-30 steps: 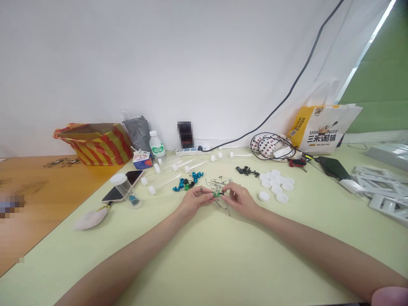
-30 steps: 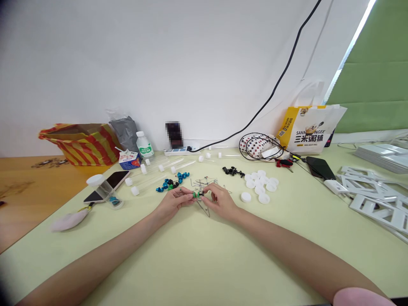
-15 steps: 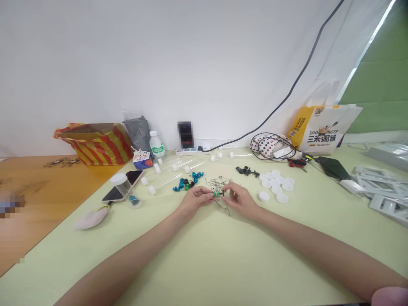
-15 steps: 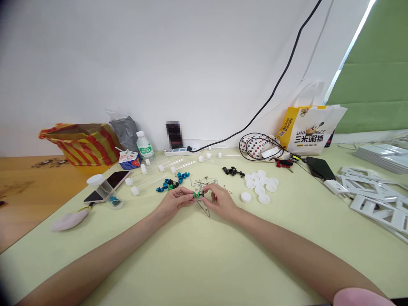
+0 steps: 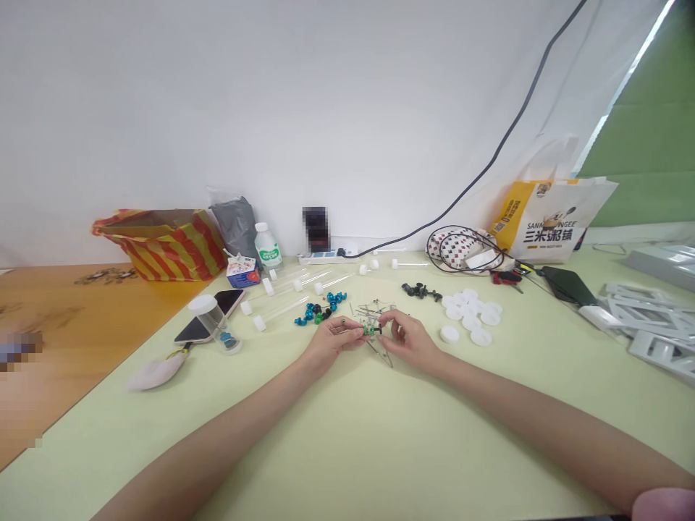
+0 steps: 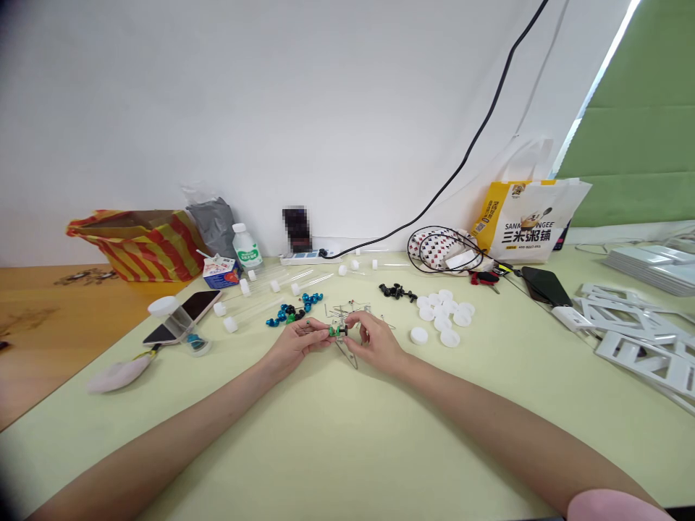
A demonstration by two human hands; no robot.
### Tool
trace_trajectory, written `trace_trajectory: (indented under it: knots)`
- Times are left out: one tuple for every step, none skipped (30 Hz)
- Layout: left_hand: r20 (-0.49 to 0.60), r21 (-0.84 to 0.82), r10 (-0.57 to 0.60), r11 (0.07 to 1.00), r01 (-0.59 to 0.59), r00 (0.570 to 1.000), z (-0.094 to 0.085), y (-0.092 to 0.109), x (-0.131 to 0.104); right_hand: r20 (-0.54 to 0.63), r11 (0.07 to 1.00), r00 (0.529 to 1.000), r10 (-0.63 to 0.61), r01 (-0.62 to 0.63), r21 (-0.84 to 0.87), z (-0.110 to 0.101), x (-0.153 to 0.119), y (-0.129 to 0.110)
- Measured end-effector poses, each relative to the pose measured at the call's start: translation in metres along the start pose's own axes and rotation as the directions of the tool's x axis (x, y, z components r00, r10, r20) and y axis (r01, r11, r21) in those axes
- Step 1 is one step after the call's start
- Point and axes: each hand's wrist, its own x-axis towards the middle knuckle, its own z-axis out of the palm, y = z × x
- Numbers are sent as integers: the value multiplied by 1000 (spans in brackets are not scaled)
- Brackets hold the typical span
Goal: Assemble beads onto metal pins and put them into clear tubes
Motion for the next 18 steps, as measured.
trace_trajectory:
  knots:
    - [0, 1, 2, 1000, -2, 1000, 0, 0, 0, 0, 1000, 1000, -2, 2, 0, 0, 0, 0]
    - [0, 3, 3, 1000, -3, 1000, 0, 0, 0, 1, 1000, 1000, -5, 5, 0, 0, 0, 0]
    - [0, 3, 4, 1000, -4, 1000, -1, -1, 0, 2, 1000, 1000, -6, 6, -1, 0, 0, 0]
    - [0, 3, 4, 1000, -4, 1000, -1, -1, 1, 2, 1000, 1000, -8, 8, 0, 0, 0, 1]
    - [3, 1, 4, 1000, -4, 1000, -1, -1, 1, 1, 1000, 1000, -8, 8, 1, 0, 0, 1]
    - [5, 0, 4, 1000, -4, 1000, -1, -1, 1, 0, 1000, 1000, -9, 9, 1, 0, 0, 1]
    - [8, -2, 4, 1000, -4, 1000, -1, -1, 1, -2, 1000, 1000, -9, 9, 3, 0, 0, 2]
    - [10, -3, 5, 1000, -5, 1000, -2, -1, 1, -5, 1000, 1000, -10, 10, 5, 0, 0, 3]
    - [11, -5, 5, 1000, -5, 1000, -2, -2, 1, -6, 1000, 1000, -10, 10, 6, 0, 0, 3]
    - [10, -6, 6, 1000, -6, 1000, -2, -2, 1, -8, 1000, 1000, -12, 12, 6, 1, -1, 3]
    - [9, -8, 8, 1000, -8, 1000, -2, -2, 1, -11, 1000, 1000, -13, 13, 5, 1, -1, 4]
    - [8, -9, 9, 1000, -9, 1000, -2, -2, 1, -13, 1000, 1000, -15, 15, 4, 1, -1, 4]
    - [7, -10, 10, 1000, -10, 1000, -2, -2, 1, -14, 1000, 1000, -18, 18, 3, 1, -1, 3]
    - [6, -10, 9, 1000, -9, 1000, -2, -3, 1, -14, 1000, 1000, -20, 20, 2, 1, -1, 3]
    - [5, -9, 9, 1000, -8, 1000, -2, -3, 1, -13, 1000, 1000, -23, 23, 1, 0, -1, 2]
    - [3, -8, 9, 1000, -9, 1000, -2, -2, 1, -11, 1000, 1000, -26, 26, 1, 0, -1, 2]
    - [3, -7, 9, 1000, -9, 1000, -2, -2, 1, -11, 1000, 1000, -28, 28, 2, 0, 0, 1]
    - [2, -7, 9, 1000, -9, 1000, -2, -2, 1, -9, 1000, 1000, -30, 30, 4, 0, 0, 1]
